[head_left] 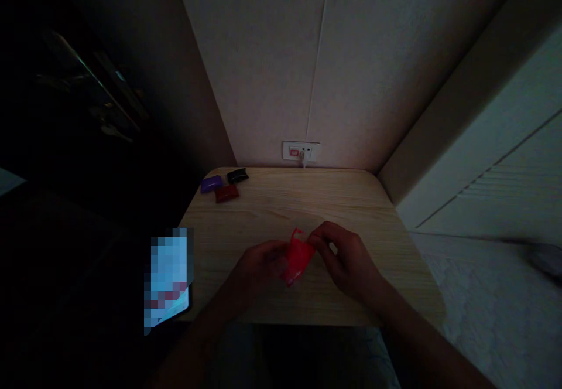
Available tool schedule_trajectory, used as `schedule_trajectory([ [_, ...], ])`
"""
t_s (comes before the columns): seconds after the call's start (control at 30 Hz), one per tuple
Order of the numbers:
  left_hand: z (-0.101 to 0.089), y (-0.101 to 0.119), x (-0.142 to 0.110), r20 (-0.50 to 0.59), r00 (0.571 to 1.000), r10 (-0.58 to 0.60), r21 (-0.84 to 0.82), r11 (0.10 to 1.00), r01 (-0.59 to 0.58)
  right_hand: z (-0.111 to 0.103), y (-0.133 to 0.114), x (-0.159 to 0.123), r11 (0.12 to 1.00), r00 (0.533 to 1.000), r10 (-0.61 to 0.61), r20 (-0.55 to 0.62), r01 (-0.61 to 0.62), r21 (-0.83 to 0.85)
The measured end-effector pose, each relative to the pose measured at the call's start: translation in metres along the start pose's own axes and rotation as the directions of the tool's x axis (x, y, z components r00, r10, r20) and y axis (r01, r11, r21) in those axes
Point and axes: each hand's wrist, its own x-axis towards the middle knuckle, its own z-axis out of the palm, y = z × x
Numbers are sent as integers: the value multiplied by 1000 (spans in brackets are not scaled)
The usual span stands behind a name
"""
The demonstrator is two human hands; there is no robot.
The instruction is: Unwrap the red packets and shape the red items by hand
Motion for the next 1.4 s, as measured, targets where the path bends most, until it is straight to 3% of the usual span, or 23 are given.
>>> schedule_trajectory([
  [0.13,4,-1,-3,-49,999,-2,41,999,4,7,2,-5,987,993,106,-60,-97,131],
  [0.27,4,6,-2,-103,993,53,130,991,-39,2,4,-7,878,959,241,147,-280,388],
  [0.5,0,14,-4,-117,993,-12,153,988,30,-19,7,-7,802,869,152,471,-387,455],
  [0.63,1,9,0,-124,991,-44,39,998,49,-15,9,-9,715,798,86,597,-467,521],
  [0.7,6,5,3,-135,990,-43,-116,993,27,-7,11,-10,647,820,73,568,-473,599],
  [0.8,17,-3,5,-137,990,-39,-392,920,-19,7,11,-14,581,897,115,427,-410,704],
  [0.87,27,-9,4,-107,994,-33,-451,892,-19,15,11,-17,562,927,175,332,-371,739],
  [1.0,40,-19,1,-152,987,-43,-363,932,-15,31,10,-23,530,930,299,215,-348,773],
  [1.17,48,-16,-5,-198,979,-49,-253,967,-2,48,11,-30,412,875,463,144,-356,839],
  [1.23,48,-11,-8,-217,975,-42,-243,970,-12,53,11,-33,437,873,472,121,-351,828],
  [1.4,44,-4,-15,-249,968,-33,-146,989,-4,45,8,-40,648,918,378,122,-356,674],
])
